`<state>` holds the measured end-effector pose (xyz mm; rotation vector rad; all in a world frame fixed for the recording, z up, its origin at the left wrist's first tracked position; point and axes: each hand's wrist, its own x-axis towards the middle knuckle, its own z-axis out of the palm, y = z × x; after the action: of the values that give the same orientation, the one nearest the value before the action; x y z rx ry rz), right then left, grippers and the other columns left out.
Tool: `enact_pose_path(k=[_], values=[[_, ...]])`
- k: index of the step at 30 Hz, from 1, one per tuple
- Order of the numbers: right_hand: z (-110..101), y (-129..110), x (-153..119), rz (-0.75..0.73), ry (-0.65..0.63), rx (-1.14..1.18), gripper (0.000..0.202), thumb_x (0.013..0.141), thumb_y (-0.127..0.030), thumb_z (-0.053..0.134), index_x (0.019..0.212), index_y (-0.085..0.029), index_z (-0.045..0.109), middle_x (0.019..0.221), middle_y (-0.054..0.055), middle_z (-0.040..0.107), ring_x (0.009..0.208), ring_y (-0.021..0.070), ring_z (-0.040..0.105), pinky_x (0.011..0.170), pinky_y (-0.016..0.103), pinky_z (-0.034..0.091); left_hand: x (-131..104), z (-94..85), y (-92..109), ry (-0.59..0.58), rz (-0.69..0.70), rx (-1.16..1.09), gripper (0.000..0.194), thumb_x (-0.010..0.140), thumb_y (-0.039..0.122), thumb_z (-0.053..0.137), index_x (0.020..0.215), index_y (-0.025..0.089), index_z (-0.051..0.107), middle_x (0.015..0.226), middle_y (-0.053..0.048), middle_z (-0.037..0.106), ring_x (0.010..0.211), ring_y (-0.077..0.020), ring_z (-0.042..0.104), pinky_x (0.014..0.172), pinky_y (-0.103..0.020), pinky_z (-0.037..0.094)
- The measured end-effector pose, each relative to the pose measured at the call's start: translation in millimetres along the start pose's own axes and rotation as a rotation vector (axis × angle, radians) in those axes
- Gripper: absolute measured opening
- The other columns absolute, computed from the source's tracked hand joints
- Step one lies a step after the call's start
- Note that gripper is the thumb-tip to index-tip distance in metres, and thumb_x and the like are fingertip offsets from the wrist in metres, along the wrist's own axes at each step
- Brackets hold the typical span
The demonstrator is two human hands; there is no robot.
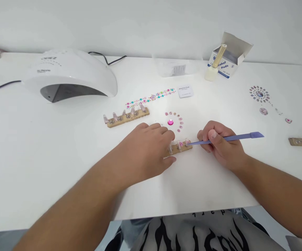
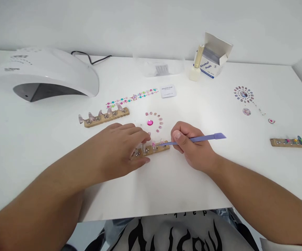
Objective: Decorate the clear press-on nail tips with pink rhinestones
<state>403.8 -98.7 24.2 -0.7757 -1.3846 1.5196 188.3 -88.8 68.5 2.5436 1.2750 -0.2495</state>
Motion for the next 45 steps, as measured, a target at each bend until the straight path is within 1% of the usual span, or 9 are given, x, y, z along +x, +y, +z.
enact_pose_path(k=[9, 16, 26, 31, 38, 45], values=[[1.5, 0.7, 0.2, 0.009, -0.018, -0.005, 0.033, 0.095, -0.041, 0.052, 0.071, -0.019, 0.048, 0.054, -0.008, 0.032, 0.048, 0.0067, 0.029, 0.046, 0.023, 0.021, -1.6, 1.0, 0.9, 0.010, 0.008, 0.038, 0.021, 0.081, 0.039, 0.055, 0.087, 0.020, 0.060, 0.083, -0.004, 0.064, 0.081, -0.0240, 0.057, 0.073, -0.039, 0.036], [2.6, 1.4, 1.8, 0.006, -0.031, 0.007, 0.033, 0.095, -0.041, 0.052, 0.071, -0.019, 0.048, 0.055, -0.007, 0.034, 0.049, 0.0062, 0.029, 0.046, 0.023, 0.022, -2.9, 3.1, -1.0, 0.074, 0.046, 0.011, 0.025, 0.082, 0.040, 0.053, 0.094, 0.019, 0.061, 0.088, -0.005, 0.064, 0.085, -0.0247, 0.058, 0.076, -0.040, 0.038], [1.8, 1.7, 2.4, 0.030, -0.035, 0.002, 0.034, 0.095, -0.042, 0.052, 0.070, -0.019, 0.047, 0.054, -0.007, 0.032, 0.048, 0.0065, 0.027, 0.045, 0.023, 0.020, -3.0, 2.5, -1.6, 0.100, 0.048, 0.023, 0.026, 0.081, 0.040, 0.053, 0.094, 0.020, 0.062, 0.088, -0.006, 0.065, 0.085, -0.0250, 0.059, 0.076, -0.041, 0.040], [2.4, 1.5, 2.6, 0.030, -0.032, 0.008, 0.034, 0.095, -0.042, 0.053, 0.070, -0.019, 0.046, 0.054, -0.007, 0.033, 0.048, 0.0066, 0.027, 0.045, 0.023, 0.020, -3.6, 2.5, -1.5, 0.086, 0.042, 0.031, 0.026, 0.081, 0.040, 0.052, 0.092, 0.020, 0.062, 0.089, -0.006, 0.065, 0.085, -0.0248, 0.058, 0.077, -0.042, 0.040], [2.3, 1.3, 3.3, 0.049, -0.031, -0.002, 0.036, 0.094, -0.044, 0.053, 0.069, -0.019, 0.045, 0.055, -0.007, 0.033, 0.048, 0.0064, 0.026, 0.044, 0.022, 0.020, -4.2, 2.5, -0.8, 0.099, 0.032, 0.021, 0.026, 0.082, 0.040, 0.052, 0.095, 0.020, 0.062, 0.092, -0.006, 0.066, 0.090, -0.0257, 0.059, 0.079, -0.042, 0.039], [2.1, 1.5, 3.6, 0.054, -0.027, -0.009, 0.036, 0.094, -0.043, 0.053, 0.069, -0.019, 0.045, 0.056, -0.007, 0.032, 0.048, 0.0064, 0.025, 0.044, 0.022, 0.020, -5.5, 3.2, -3.0, 0.131, 0.051, 0.023, 0.026, 0.083, 0.039, 0.053, 0.098, 0.019, 0.061, 0.096, -0.007, 0.066, 0.093, -0.0271, 0.060, 0.081, -0.042, 0.040]])
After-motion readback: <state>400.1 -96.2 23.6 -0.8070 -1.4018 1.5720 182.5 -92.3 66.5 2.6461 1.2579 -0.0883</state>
